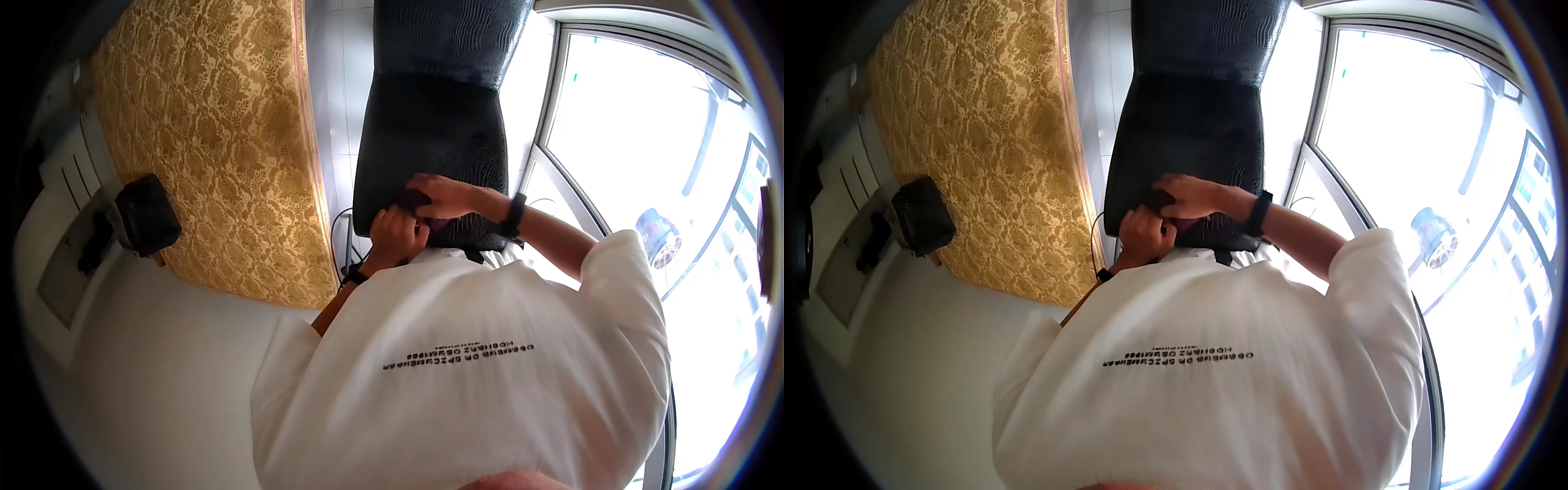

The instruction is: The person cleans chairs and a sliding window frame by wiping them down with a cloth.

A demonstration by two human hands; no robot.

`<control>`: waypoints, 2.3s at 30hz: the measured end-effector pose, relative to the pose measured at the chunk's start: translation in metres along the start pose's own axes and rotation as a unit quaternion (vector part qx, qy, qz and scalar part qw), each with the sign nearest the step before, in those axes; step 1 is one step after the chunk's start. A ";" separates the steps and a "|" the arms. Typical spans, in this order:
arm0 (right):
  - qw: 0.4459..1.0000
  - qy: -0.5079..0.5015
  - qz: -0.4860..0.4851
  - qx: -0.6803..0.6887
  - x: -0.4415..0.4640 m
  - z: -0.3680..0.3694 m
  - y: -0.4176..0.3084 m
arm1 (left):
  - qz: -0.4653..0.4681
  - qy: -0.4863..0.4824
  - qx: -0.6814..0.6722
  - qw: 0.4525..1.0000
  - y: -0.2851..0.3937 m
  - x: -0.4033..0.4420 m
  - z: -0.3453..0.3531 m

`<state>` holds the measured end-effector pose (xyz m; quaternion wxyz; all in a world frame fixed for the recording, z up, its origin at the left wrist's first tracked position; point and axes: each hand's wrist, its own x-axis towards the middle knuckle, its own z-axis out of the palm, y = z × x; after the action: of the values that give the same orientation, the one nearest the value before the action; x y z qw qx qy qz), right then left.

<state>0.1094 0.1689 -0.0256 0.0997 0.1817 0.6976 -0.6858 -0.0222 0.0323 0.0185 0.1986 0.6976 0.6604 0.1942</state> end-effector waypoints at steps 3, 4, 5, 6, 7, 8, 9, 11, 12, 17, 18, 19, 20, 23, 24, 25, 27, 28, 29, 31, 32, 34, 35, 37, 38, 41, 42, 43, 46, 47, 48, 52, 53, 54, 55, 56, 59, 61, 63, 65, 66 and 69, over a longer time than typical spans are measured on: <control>0.991 0.125 0.035 0.018 0.056 0.004 0.026 | 0.014 -0.022 0.010 1.000 0.002 0.000 0.004; 0.987 0.159 0.034 -0.014 0.075 0.001 0.044 | 0.006 -0.022 0.011 1.000 0.002 0.000 0.002; 0.980 0.190 0.036 -0.043 0.091 0.000 0.060 | 0.013 -0.027 0.002 1.000 0.002 0.001 -0.002; 0.980 0.181 0.068 -0.048 0.097 -0.011 0.062 | 0.019 -0.035 -0.010 0.999 0.003 0.001 -0.004; 0.978 0.173 0.099 -0.059 0.101 -0.025 0.062 | 0.031 -0.039 -0.012 0.999 0.002 -0.001 -0.005; 0.976 0.164 0.089 -0.115 0.097 -0.032 0.074 | 0.024 -0.038 -0.015 0.999 0.005 -0.004 -0.005; 0.969 0.157 0.075 -0.173 0.086 -0.044 0.089 | 0.024 -0.029 -0.018 0.999 0.005 -0.004 -0.005; 0.948 0.113 0.175 -0.239 0.048 -0.049 0.142 | 0.021 -0.007 -0.021 1.000 0.004 -0.001 -0.005; 0.950 0.095 0.215 -0.205 0.021 -0.062 0.147 | 0.023 -0.003 -0.013 1.000 0.005 0.002 -0.004; 0.924 -0.026 0.350 -0.155 -0.038 -0.071 0.058 | 0.021 -0.019 -0.034 0.999 0.005 0.001 0.005; 0.925 -0.044 0.350 -0.142 -0.031 -0.060 0.042 | 0.020 -0.015 -0.039 0.999 0.004 0.000 0.004; 0.961 -0.023 0.268 -0.065 -0.027 -0.046 0.035 | 0.033 -0.007 -0.039 0.999 0.001 0.000 0.006; 0.978 0.010 0.207 0.012 -0.018 -0.028 0.029 | 0.046 0.000 -0.038 0.998 -0.001 0.000 0.004; 0.986 0.078 0.150 0.004 0.041 0.004 0.042 | 0.065 0.013 -0.067 0.996 -0.002 -0.002 0.004; 0.986 0.079 0.147 -0.004 0.058 -0.002 0.033 | 0.082 0.027 -0.083 0.993 -0.006 -0.002 0.009; 0.981 0.074 0.181 -0.015 0.074 -0.009 0.021 | 0.084 0.032 -0.080 0.993 -0.009 -0.005 0.014; 0.975 0.067 0.211 -0.013 0.088 -0.005 0.018 | 0.072 -0.001 -0.105 0.992 -0.007 -0.019 0.015; 0.984 0.092 0.154 -0.024 0.086 0.001 0.033 | 0.072 -0.007 -0.105 0.992 -0.008 -0.022 0.014; 0.988 0.117 0.098 -0.035 0.081 0.008 0.047 | 0.064 -0.006 -0.115 0.991 -0.007 -0.026 0.012; 0.979 0.132 0.148 -0.046 0.058 0.011 0.062 | 0.054 -0.009 -0.126 0.991 -0.004 -0.035 0.005; 0.967 0.148 0.195 -0.066 0.044 0.008 0.068 | 0.052 -0.054 -0.152 0.986 -0.007 -0.035 0.002; 0.956 0.149 0.246 -0.062 0.006 -0.002 0.082 | 0.056 -0.095 -0.178 0.978 -0.019 -0.027 -0.005; 0.943 0.146 0.295 -0.055 -0.006 -0.003 0.083 | 0.109 -0.108 -0.176 0.972 -0.029 -0.023 -0.010; 0.939 0.146 0.309 -0.040 -0.012 0.015 0.055 | 0.139 -0.163 -0.170 0.962 -0.050 -0.019 -0.026; 0.935 0.143 0.323 -0.030 -0.013 0.021 0.031 | 0.110 -0.186 -0.178 0.960 -0.062 -0.014 -0.036; 0.958 0.063 0.212 -0.184 0.005 0.044 -0.052 | 0.054 -0.290 -0.107 0.949 -0.085 0.011 -0.065; 0.966 0.049 0.198 -0.156 0.009 0.048 -0.065 | 0.062 -0.289 -0.056 0.954 -0.087 0.017 -0.071; 0.975 0.032 0.182 -0.124 0.009 0.050 -0.072 | 0.098 -0.264 -0.039 0.959 -0.092 0.019 -0.073; 0.973 0.050 0.151 -0.166 0.010 0.056 -0.070 | 0.036 -0.349 -0.077 0.933 -0.093 0.029 -0.088; 0.975 0.060 0.146 -0.157 0.013 0.059 -0.062 | 0.060 -0.306 -0.095 0.945 -0.099 0.025 -0.082; 0.982 0.074 0.114 -0.132 0.018 0.060 -0.055 | 0.066 -0.316 -0.086 0.943 -0.099 0.029 -0.077; 0.977 0.039 0.200 0.060 0.019 0.052 -0.061 | 0.017 -0.422 -0.054 0.905 -0.092 0.049 -0.045; 0.966 0.036 0.232 0.104 0.024 0.054 -0.047 | -0.015 -0.453 0.037 0.891 -0.086 0.051 -0.039; 0.967 0.037 0.230 0.105 0.024 0.051 -0.042 | -0.045 -0.475 0.132 0.869 -0.083 0.056 -0.036; 0.968 0.048 0.222 0.111 0.028 0.045 -0.038 | -0.098 -0.498 0.159 0.847 -0.088 0.060 -0.031; 0.968 0.059 0.213 0.121 0.033 0.040 -0.033 | -0.097 -0.499 0.170 0.844 -0.105 0.055 -0.016; 0.984 0.093 0.152 -0.002 0.047 0.039 0.039 | -0.186 -0.443 -0.068 0.874 -0.126 0.029 -0.004; 0.973 0.109 0.200 -0.043 0.030 0.021 0.050 | -0.150 -0.425 -0.051 0.891 -0.130 0.018 -0.004; 0.960 0.085 0.260 -0.059 0.000 0.001 0.081 | -0.118 -0.401 -0.036 0.908 -0.136 0.013 -0.004; 0.954 0.062 0.279 -0.093 -0.033 -0.001 0.098 | -0.020 -0.357 -0.032 0.933 -0.136 0.008 0.003; 0.946 0.057 0.300 -0.112 -0.049 -0.005 0.092 | -0.016 -0.351 -0.032 0.936 -0.137 0.007 0.005; 0.925 0.054 0.346 -0.149 -0.057 -0.007 0.051 | -0.034 -0.343 -0.036 0.938 -0.137 0.009 0.005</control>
<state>0.1821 0.1692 -0.0497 0.3185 0.4314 0.6899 -0.4862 -0.1342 0.0477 -0.0587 0.4446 0.6913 0.5682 -0.0394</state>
